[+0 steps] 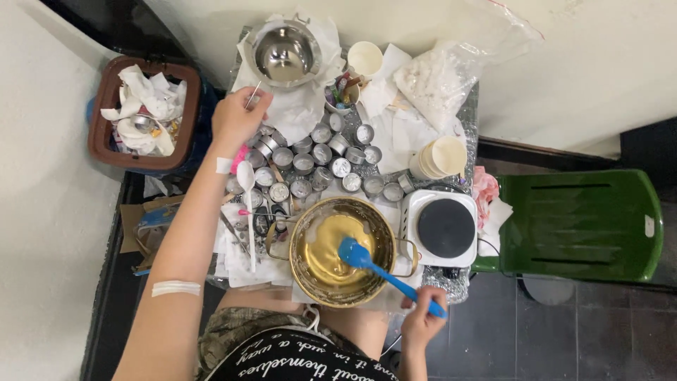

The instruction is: Melting and stirring wax flakes in a pot for candle production.

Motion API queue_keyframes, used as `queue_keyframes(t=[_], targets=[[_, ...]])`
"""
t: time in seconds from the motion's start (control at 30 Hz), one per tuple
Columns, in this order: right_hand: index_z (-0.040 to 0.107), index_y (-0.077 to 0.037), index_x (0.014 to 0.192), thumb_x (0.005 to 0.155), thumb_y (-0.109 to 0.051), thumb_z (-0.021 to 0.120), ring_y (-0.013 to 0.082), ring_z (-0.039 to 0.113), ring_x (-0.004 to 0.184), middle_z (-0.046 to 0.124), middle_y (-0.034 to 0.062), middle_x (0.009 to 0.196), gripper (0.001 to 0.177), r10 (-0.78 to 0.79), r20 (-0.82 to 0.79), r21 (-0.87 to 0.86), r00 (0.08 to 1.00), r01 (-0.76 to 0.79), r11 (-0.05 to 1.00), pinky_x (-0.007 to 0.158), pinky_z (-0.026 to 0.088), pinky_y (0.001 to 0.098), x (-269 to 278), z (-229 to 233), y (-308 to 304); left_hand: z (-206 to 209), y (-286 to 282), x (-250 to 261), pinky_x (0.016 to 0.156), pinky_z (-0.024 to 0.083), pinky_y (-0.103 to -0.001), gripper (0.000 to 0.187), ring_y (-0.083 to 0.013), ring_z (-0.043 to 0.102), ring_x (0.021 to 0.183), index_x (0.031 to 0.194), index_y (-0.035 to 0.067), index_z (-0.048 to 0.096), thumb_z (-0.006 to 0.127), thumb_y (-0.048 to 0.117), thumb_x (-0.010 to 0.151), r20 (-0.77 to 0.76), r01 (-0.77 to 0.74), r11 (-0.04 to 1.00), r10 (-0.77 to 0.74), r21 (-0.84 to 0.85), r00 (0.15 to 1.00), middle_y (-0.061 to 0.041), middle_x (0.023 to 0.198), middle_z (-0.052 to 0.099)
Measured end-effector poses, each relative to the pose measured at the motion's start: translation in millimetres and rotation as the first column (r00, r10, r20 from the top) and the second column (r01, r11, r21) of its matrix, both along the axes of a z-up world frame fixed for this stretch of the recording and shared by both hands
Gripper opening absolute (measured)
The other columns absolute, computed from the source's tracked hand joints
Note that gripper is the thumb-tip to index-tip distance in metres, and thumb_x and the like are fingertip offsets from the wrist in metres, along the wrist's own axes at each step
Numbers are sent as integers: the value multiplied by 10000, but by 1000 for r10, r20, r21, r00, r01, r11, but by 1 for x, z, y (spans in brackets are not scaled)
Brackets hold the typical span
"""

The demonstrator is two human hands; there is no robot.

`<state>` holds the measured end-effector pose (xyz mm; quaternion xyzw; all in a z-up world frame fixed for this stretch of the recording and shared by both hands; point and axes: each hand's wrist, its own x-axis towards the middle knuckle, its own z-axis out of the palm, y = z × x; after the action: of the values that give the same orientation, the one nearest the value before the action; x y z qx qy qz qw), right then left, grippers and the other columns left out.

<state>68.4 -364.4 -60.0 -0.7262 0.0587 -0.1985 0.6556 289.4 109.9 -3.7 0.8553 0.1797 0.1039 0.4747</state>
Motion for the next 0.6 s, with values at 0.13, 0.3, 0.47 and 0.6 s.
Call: queue_keyframes(t=[0.13,0.3,0.47,0.6], targets=[[544,-42,944,1055,-98,539,95,566,550,573,33,673,124,172,-186,67,967,-162,985,512,447,236,-4,4,10,-1,2,-13,671,512,-351,388,-225,715,755,1121,87,771,742,436,955,-74,-16,978,32,207,997,-81,822,758],[545,-35,1086,1017,-73,563,96,542,537,586,33,649,81,215,-317,170,924,-168,971,496,406,240,-5,13,12,-4,11,-27,761,554,-349,496,-240,730,814,1241,5,693,791,362,911,99,-16,985,-1,172,995,-101,965,763],[511,-38,1187,1007,-41,569,86,522,557,574,25,723,188,133,-221,94,966,-115,989,499,419,236,-14,15,-1,-34,20,-30,828,571,-349,538,-229,727,916,1298,-45,647,811,291,912,213,46,988,-78,150,974,-159,1072,742],[485,-41,1235,1053,-41,534,75,503,585,563,19,794,188,34,-75,25,997,-32,999,493,412,215,-22,25,-4,-42,23,-31,846,575,-337,533,-209,729,959,1314,-45,631,798,272,920,242,47,997,-61,61,968,-163,1123,736]])
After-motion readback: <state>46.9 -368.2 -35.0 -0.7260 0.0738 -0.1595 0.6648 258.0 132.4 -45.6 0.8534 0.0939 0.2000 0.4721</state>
